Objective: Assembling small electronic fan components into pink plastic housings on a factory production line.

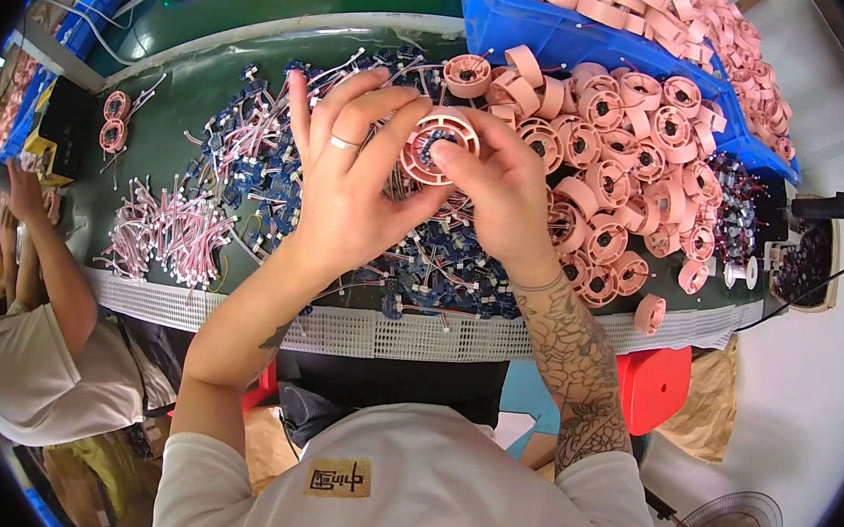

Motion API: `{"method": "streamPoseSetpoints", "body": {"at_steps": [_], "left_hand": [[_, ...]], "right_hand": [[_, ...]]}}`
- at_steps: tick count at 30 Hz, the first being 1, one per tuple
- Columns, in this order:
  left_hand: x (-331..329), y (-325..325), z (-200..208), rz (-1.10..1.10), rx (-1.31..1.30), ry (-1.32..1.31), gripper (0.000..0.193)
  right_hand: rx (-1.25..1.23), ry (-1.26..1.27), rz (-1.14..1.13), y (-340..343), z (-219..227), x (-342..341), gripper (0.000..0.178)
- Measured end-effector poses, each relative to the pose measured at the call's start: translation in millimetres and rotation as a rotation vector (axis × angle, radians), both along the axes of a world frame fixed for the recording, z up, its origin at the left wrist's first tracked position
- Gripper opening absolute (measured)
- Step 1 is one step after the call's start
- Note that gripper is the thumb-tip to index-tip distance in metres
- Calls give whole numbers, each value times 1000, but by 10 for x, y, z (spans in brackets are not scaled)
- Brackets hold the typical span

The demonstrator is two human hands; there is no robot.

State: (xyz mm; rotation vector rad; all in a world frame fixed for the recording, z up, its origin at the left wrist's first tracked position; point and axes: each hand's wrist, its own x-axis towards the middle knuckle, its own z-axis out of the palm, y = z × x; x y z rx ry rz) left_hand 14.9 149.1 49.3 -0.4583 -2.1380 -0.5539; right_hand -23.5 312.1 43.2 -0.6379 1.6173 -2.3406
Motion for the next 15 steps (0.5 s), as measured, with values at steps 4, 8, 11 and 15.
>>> {"method": "streamPoseSetpoints", "body": {"at_steps": [4,8,11,15], "left_hand": [[-5,-7,-4,54,-55,-49,66],[-17,-33,18,35,-14,-66,64],[-61,-160,49,51,23,-82,63],[-285,-785,7,377,41,-120,53]], "right_hand": [[25,12,-16,-61,-33,34,34],[70,118,-45,-58,-14,8,43],[189,48,-55,91,101,-43,53],[547,411,-480,486,274,-297,31]]}}
